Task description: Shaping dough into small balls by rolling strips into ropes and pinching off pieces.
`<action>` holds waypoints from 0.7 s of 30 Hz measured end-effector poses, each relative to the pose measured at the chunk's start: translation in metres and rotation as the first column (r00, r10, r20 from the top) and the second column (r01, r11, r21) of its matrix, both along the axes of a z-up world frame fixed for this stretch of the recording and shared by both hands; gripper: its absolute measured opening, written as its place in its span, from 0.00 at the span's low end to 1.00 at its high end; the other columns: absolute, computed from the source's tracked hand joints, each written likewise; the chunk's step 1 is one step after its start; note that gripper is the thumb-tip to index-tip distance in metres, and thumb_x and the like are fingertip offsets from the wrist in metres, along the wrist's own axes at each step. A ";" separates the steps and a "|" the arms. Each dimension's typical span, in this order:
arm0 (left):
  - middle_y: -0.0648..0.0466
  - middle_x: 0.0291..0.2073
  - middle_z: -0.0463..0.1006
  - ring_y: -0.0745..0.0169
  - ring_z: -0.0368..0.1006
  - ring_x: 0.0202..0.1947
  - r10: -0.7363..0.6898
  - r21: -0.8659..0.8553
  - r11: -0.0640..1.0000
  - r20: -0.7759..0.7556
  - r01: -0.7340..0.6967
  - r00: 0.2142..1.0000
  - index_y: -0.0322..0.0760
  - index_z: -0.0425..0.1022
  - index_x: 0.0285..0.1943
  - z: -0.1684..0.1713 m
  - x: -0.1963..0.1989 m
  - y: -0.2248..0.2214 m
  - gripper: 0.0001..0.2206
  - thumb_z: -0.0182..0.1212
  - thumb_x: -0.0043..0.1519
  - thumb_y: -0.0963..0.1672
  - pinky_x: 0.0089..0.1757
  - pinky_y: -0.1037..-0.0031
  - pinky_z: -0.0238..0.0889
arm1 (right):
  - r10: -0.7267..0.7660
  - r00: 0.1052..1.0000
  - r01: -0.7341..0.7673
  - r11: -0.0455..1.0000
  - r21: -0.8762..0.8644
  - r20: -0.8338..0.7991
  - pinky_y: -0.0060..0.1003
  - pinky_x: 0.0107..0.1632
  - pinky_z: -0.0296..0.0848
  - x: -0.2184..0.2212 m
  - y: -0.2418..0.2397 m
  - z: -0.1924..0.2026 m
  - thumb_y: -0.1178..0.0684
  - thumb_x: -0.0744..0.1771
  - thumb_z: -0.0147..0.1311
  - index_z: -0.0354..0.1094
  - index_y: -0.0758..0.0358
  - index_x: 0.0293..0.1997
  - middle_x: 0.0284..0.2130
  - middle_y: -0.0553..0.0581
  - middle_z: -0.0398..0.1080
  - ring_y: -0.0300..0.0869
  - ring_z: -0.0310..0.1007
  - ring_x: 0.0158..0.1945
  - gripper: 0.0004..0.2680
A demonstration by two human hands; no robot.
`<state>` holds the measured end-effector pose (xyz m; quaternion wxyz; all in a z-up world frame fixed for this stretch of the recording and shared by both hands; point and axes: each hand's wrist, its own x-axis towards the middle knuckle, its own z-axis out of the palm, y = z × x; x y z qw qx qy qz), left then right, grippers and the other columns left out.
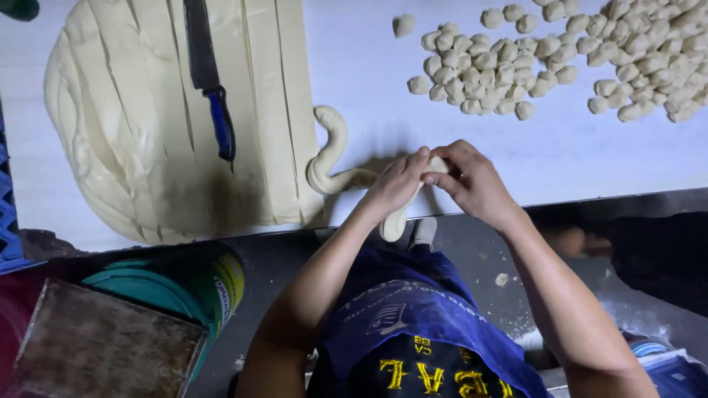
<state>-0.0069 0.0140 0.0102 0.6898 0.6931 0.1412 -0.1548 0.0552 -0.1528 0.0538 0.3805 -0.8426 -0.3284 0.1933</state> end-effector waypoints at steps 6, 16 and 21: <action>0.52 0.13 0.71 0.54 0.73 0.18 0.255 -0.047 0.966 0.002 -0.255 0.967 0.39 0.75 0.23 0.011 -0.011 -0.019 0.35 0.32 0.70 0.61 0.27 0.68 0.68 | 0.132 0.951 -0.131 0.991 -0.023 0.281 0.55 0.39 0.73 -0.008 0.011 -0.005 0.39 0.72 0.40 0.62 0.61 0.69 0.36 0.62 0.63 0.63 0.72 0.39 0.20; 0.46 0.16 0.72 0.51 0.73 0.21 0.151 0.027 0.986 0.259 -0.164 0.954 0.39 0.74 0.27 -0.005 -0.006 -0.054 0.14 0.52 0.63 0.48 0.24 0.65 0.65 | -0.252 0.918 0.240 0.968 0.075 0.306 0.52 0.31 0.68 0.103 0.005 -0.121 0.49 0.73 0.52 0.66 0.65 0.39 0.24 0.68 0.69 0.63 0.74 0.31 0.10; 0.37 0.27 0.80 0.44 0.81 0.35 0.007 0.463 0.799 0.631 -0.384 0.776 0.28 0.75 0.38 -0.090 0.047 -0.002 0.08 0.51 0.65 0.39 0.39 0.61 0.74 | -0.141 0.989 0.143 0.989 -0.029 0.051 0.59 0.43 0.75 0.046 0.015 -0.004 0.53 0.68 0.63 0.54 0.78 0.72 0.57 0.88 0.63 0.71 0.75 0.45 0.27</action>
